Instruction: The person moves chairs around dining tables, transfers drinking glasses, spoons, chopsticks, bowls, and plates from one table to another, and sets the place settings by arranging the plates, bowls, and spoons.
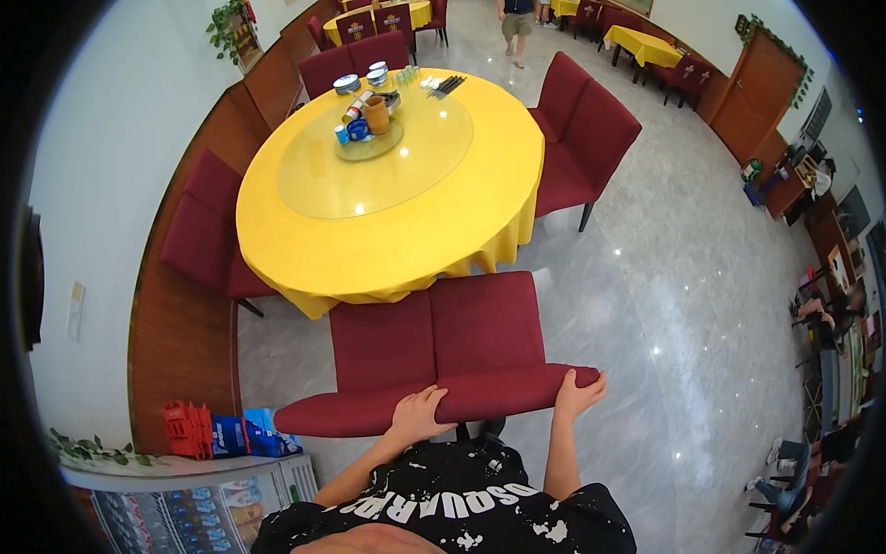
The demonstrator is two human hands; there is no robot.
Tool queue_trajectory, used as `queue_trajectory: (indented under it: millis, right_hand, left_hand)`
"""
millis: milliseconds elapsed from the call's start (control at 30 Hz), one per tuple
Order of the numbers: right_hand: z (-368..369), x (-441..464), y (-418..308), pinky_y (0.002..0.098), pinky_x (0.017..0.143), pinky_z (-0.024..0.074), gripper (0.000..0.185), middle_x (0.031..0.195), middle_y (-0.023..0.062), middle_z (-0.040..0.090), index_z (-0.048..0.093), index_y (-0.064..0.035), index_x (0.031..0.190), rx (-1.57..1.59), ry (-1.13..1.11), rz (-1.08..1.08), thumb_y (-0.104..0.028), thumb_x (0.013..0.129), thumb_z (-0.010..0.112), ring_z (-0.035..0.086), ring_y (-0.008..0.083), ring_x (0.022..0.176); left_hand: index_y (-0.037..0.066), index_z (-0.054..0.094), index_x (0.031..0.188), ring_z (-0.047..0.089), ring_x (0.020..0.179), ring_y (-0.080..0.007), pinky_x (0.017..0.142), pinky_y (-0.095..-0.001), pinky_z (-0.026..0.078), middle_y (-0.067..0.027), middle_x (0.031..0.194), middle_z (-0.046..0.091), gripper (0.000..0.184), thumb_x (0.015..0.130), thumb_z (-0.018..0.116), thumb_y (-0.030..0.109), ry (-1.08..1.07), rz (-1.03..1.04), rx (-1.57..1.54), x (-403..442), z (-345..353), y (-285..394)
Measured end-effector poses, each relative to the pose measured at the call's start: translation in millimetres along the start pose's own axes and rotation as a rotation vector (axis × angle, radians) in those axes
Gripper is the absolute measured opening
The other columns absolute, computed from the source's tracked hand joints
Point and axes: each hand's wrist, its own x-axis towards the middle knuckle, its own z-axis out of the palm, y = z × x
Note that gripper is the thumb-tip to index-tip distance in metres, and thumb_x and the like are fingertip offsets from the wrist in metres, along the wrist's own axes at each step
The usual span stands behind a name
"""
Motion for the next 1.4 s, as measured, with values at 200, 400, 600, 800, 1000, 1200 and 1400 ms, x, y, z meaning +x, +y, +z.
queue_trajectory:
  millis: [200,400,600,800,1000,1200,1400]
  right_hand:
    - [2,2,1,0.0509,0.107,0.0368,0.073,0.141,0.0265,0.035,0.036,0.0000,0.143,-0.025,-0.014,-0.035,-0.022,0.079,0.064,0.039,0.0441,0.129]
    - [2,2,5,0.0506,0.107,0.0366,0.072,0.141,0.0265,0.034,0.036,-0.0006,0.143,-0.040,-0.033,-0.051,-0.022,0.079,0.062,0.039,0.0444,0.128]
    - [0,2,-4,0.0507,0.108,0.0359,0.072,0.142,0.0255,0.034,0.035,-0.0005,0.144,-0.017,-0.044,-0.031,-0.022,0.080,0.061,0.038,0.0440,0.129]
    - [2,3,-1,0.0505,0.109,0.0350,0.072,0.141,0.0261,0.035,0.036,0.0011,0.143,-0.024,-0.040,-0.045,-0.022,0.080,0.062,0.038,0.0442,0.130]
    - [5,14,17,0.0485,0.110,0.0351,0.074,0.141,0.0287,0.036,0.035,0.0029,0.143,-0.114,-0.113,-0.121,-0.022,0.081,0.066,0.039,0.0451,0.130]
    - [6,23,22,0.0492,0.110,0.0353,0.077,0.142,0.0292,0.034,0.033,0.0033,0.144,-0.099,-0.149,-0.137,-0.025,0.081,0.066,0.038,0.0453,0.130]
    - [-2,16,9,0.0508,0.108,0.0361,0.077,0.144,0.0285,0.029,0.031,0.0021,0.145,-0.099,-0.170,-0.078,-0.025,0.081,0.064,0.036,0.0456,0.130]
  left_hand:
    - [0.005,0.066,0.112,0.070,0.097,-0.0319,0.088,-0.0410,0.054,-0.0198,0.114,0.068,0.064,0.065,0.080,0.047,0.036,0.030,-0.102,1,7,-6]
    - [0.005,0.066,0.109,0.070,0.096,-0.0309,0.086,-0.0406,0.054,-0.0199,0.115,0.068,0.061,0.063,0.082,0.041,0.038,0.091,-0.148,-7,25,-23]
    - [0.009,0.065,0.118,0.067,0.098,-0.0297,0.086,-0.0403,0.052,-0.0161,0.118,0.066,0.065,0.064,0.081,0.040,0.123,0.068,0.019,-11,2,-5]
    - [0.015,0.061,0.128,0.062,0.103,-0.0295,0.090,-0.0413,0.050,-0.0108,0.122,0.063,0.073,0.063,0.080,0.043,0.205,0.041,0.063,-22,4,-8]
    - [0.012,0.064,0.119,0.062,0.103,-0.0306,0.091,-0.0417,0.050,-0.0073,0.117,0.065,0.070,0.058,0.083,0.042,0.249,0.104,0.002,-20,19,-18]
    - [0.012,0.064,0.113,0.061,0.105,-0.0302,0.092,-0.0423,0.049,-0.0070,0.121,0.063,0.067,0.056,0.084,0.041,0.205,0.081,-0.040,-15,17,-13]
    - [0.015,0.061,0.125,0.059,0.110,-0.0289,0.094,-0.0435,0.046,-0.0060,0.131,0.061,0.072,0.063,0.081,0.046,0.136,0.054,0.037,-13,12,-7]
